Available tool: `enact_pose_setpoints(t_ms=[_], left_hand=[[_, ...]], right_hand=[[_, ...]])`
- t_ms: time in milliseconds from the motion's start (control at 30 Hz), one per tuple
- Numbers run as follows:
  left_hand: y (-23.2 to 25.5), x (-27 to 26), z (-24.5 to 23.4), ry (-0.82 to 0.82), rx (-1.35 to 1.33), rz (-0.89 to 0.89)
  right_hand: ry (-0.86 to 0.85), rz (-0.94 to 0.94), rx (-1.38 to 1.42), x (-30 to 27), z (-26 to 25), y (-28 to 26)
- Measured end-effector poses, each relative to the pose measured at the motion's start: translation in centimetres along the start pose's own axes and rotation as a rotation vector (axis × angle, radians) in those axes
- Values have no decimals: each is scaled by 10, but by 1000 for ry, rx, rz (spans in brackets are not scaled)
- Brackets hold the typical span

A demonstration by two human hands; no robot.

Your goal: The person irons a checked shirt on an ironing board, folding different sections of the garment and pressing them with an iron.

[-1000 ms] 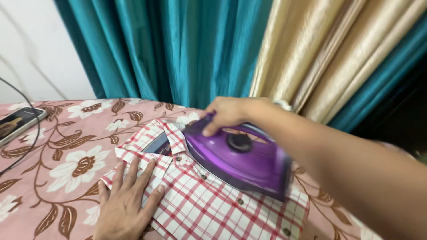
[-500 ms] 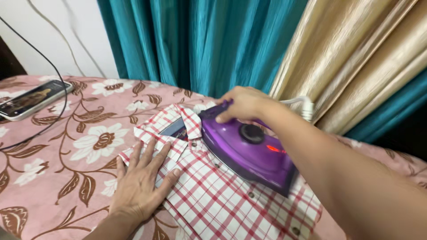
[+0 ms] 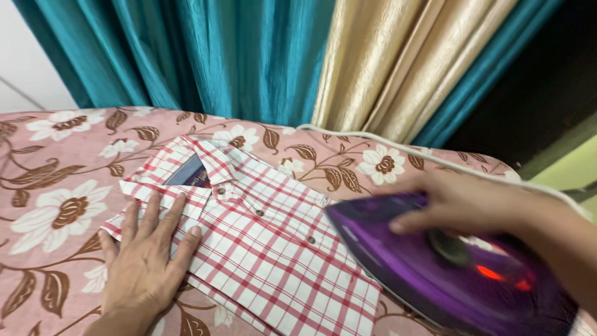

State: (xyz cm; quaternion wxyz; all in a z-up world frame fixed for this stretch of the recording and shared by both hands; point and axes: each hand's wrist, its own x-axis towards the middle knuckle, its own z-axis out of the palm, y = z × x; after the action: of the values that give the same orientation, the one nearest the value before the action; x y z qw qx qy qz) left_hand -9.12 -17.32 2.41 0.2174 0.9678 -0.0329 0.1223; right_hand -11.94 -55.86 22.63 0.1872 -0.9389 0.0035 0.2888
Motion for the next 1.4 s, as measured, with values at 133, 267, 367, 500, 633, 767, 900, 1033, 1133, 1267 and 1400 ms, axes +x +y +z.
enact_pose_setpoints(t_ms=[133,267,367,500,633,767,900,1033,1133,1267,1400], left_hand=[[-5,-3,-4,134,-189,18],[-24,-10,-11,374,-406,-39],[-52,-9,-17,440,-319,-8],[-96,-4,-23,506,-273,47],[-126,5,-26,391,-166,77],[-137,19,-27,379,-6,125],[-142,23,-32,350,-97,128],[-138,21,-32,294,-161,41],[-140,23,-30,280,-257,10],[-148,30,-28,260,-384,-73],[-152,29,-28,233,-392,7]], right_hand=[[24,558,-239,-33,13,-8],[137,475,-70,-47,8,-21],[142,-4,60,-23,6,-63],[257,-133,-172,57,59,-180],[312,-302,-390,83,81,-266],[262,-268,-346,74,82,-260],[141,-136,-461,42,86,-239],[257,-222,-473,52,96,-255],[337,-402,-400,80,108,-284],[273,-212,-398,90,103,-304],[179,-57,-287,50,96,-267]])
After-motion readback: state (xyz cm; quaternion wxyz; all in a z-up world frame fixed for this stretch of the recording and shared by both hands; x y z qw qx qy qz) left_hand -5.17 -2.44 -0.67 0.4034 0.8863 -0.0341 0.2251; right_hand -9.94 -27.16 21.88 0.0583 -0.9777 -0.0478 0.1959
